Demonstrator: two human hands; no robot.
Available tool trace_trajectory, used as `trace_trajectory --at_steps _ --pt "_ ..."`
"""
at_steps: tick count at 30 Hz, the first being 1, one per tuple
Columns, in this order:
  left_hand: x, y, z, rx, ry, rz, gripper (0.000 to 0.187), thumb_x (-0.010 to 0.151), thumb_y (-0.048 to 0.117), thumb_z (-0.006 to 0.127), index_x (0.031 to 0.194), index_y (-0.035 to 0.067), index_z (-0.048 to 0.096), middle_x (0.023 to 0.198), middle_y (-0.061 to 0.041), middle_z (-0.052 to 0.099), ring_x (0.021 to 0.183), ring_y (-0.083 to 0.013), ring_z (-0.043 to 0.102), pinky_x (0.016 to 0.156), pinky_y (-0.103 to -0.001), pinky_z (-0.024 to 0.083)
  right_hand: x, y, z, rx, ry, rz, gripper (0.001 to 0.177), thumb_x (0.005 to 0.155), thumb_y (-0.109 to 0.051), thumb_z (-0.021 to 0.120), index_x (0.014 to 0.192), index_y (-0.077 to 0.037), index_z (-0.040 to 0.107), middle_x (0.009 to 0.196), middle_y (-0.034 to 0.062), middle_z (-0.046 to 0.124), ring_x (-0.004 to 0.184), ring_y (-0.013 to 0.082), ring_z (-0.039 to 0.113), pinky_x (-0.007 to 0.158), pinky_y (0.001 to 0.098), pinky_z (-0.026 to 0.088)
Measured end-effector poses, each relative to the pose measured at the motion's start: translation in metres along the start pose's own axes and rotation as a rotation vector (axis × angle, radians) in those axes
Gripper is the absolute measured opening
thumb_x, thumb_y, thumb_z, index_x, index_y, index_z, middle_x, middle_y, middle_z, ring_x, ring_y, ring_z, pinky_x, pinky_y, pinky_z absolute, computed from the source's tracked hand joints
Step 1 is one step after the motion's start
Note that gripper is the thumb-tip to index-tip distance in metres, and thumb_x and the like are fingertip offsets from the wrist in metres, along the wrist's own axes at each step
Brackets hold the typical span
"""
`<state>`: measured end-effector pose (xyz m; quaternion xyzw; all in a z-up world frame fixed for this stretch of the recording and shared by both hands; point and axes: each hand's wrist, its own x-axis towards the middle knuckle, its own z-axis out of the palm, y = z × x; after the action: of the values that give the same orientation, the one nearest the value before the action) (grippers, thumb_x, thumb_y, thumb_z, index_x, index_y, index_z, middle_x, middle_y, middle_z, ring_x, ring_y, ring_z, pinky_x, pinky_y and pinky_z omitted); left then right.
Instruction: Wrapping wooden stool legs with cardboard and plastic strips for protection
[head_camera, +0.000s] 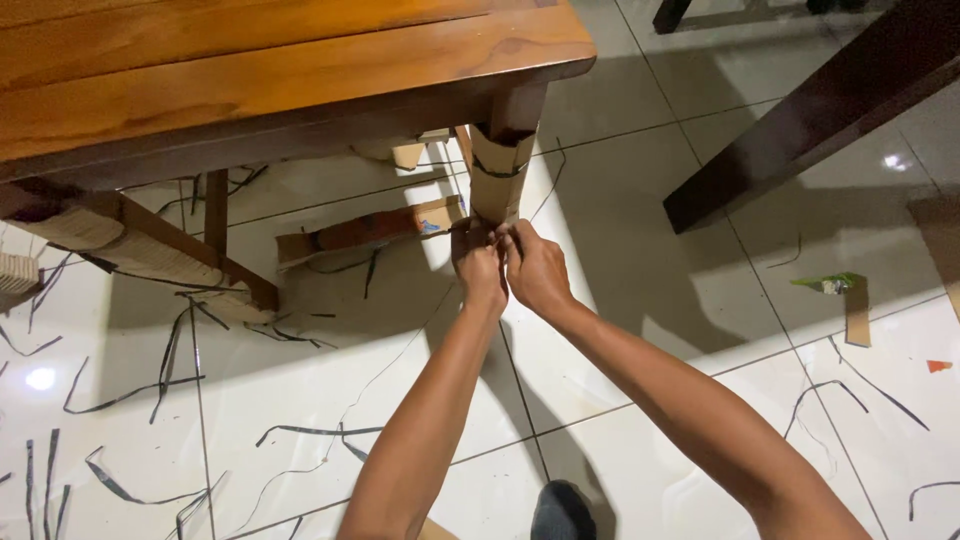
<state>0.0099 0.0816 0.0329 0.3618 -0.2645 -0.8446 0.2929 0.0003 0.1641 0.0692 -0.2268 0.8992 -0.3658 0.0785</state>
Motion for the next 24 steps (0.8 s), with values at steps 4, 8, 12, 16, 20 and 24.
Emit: trace_trajectory --at_steps 4,8,12,16,20,24 --pt "0.001 0.0 -0.005 0.147 0.004 0.028 0.031 0.062 -0.012 0.048 0.088 -0.007 0.064 0.091 -0.009 0.056 0.096 -0.0269 0.063 0.086 -0.048 0.054 0.0 0.001 0.002 -0.062 0.013 -0.069 0.018 0.105 -0.026 0.051 0.099 -0.011 0.058 0.077 0.0184 0.073 0.083 0.0438 0.073 0.074 0.0565 0.056" --pt "0.079 -0.086 -0.089 0.28 0.047 0.008 0.033 0.071 0.001 0.056 0.099 -0.005 0.073 0.09 -0.015 0.07 0.093 -0.0255 0.068 0.083 -0.046 0.056 -0.004 -0.004 -0.003 -0.143 0.056 -0.174 0.017 0.103 -0.026 0.054 0.097 -0.011 0.057 0.077 0.0177 0.072 0.079 0.0421 0.073 0.069 0.0545 0.058" --pt "0.014 -0.005 -0.033 0.531 0.013 0.352 0.021 0.083 0.005 0.063 0.1 0.006 0.075 0.097 -0.012 0.074 0.085 -0.0244 0.073 0.071 -0.036 0.06 0.0 -0.002 0.004 -0.218 0.138 -0.314 0.009 0.096 -0.023 0.064 0.093 -0.014 0.06 0.08 0.0145 0.07 0.078 0.0403 0.072 0.062 0.0538 0.058" --pt "0.014 0.005 -0.04 0.704 0.025 0.695 0.016 0.075 0.003 0.073 0.091 0.007 0.074 0.092 -0.009 0.073 0.087 -0.0303 0.072 0.074 -0.042 0.058 -0.004 -0.016 -0.008 -0.269 0.198 -0.4 0.01 0.09 -0.018 0.069 0.092 -0.014 0.06 0.084 0.0112 0.066 0.079 0.0388 0.072 0.061 0.0496 0.059" --pt "-0.01 0.041 -0.024 0.74 -0.061 0.952 0.011 0.082 0.002 0.075 0.091 0.006 0.073 0.101 -0.009 0.074 0.085 -0.0277 0.072 0.067 -0.036 0.059 -0.003 -0.023 -0.019 -0.135 0.23 -0.545 0.011 0.088 -0.008 0.07 0.093 -0.009 0.061 0.102 0.0096 0.061 0.09 0.0369 0.071 0.069 0.0466 0.062" --pt "-0.019 0.062 -0.022 0.773 -0.199 0.952 0.03 0.085 0.0 0.067 0.11 0.014 0.076 0.089 -0.006 0.076 0.082 -0.0251 0.076 0.067 -0.033 0.062 0.002 -0.01 -0.015 0.029 0.219 -0.598 0.008 0.087 -0.003 0.068 0.089 -0.007 0.062 0.102 0.0072 0.066 0.092 0.0312 0.073 0.074 0.0374 0.062"
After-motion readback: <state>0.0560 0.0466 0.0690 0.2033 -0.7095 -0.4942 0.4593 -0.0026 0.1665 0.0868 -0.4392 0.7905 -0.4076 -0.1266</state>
